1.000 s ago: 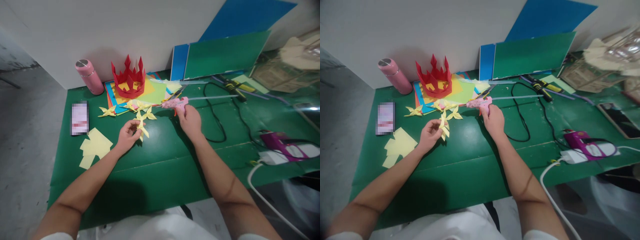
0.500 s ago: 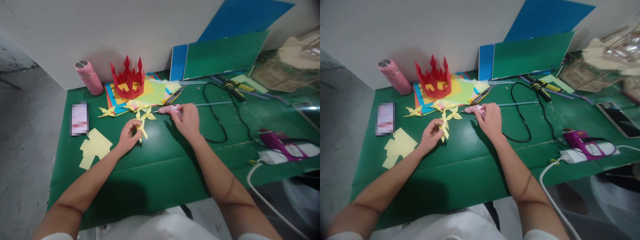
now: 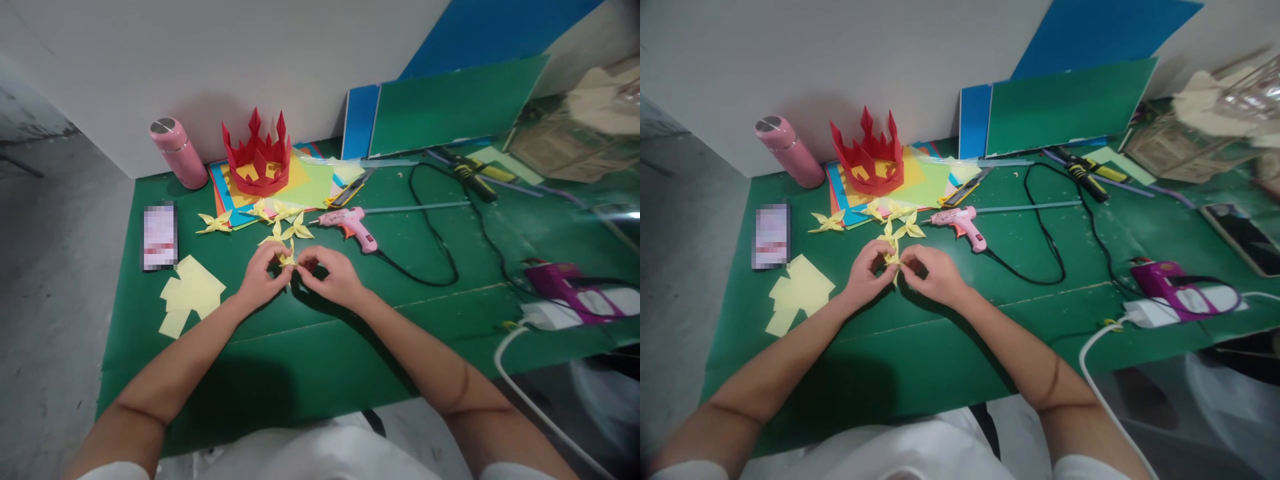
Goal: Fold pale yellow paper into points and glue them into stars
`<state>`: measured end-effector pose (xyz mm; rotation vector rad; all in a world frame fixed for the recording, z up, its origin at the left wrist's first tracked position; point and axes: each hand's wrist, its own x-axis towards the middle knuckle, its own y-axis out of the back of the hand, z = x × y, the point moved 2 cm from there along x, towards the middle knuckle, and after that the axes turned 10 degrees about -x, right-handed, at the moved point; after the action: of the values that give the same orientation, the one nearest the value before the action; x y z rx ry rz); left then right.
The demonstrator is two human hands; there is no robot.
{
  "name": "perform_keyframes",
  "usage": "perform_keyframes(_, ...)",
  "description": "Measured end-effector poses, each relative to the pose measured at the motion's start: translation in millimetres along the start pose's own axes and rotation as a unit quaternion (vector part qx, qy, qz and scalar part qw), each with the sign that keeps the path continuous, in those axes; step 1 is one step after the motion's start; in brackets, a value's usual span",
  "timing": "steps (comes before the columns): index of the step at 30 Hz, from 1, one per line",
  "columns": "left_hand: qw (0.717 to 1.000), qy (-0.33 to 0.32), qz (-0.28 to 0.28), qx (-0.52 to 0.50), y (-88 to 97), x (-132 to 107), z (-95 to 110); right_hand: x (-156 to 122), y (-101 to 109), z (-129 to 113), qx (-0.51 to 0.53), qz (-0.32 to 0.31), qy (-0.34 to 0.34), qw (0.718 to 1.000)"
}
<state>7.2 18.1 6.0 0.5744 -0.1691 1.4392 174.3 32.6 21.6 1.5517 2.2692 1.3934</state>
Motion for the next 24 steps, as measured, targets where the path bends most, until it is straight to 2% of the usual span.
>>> perform_keyframes(7, 1.0, -0.003, -0.026, 0.009, -1.5, 1.5, 4.7, -2.6, 2.7, 3.8, -0.096, 0.049, 0.04, 0.993)
perform_keyframes(14, 0.996, 0.063, -0.058, -0.03, -4.7, -2.2, 1.1, -2.6, 3.0, 6.1, -0.135, 0.056, 0.066, 0.987)
perform_keyframes(24, 0.989, 0.114, -0.072, -0.055, -5.4, -5.2, -3.5, -2.9, -0.6, 6.8, -0.145, 0.069, 0.102, 0.982)
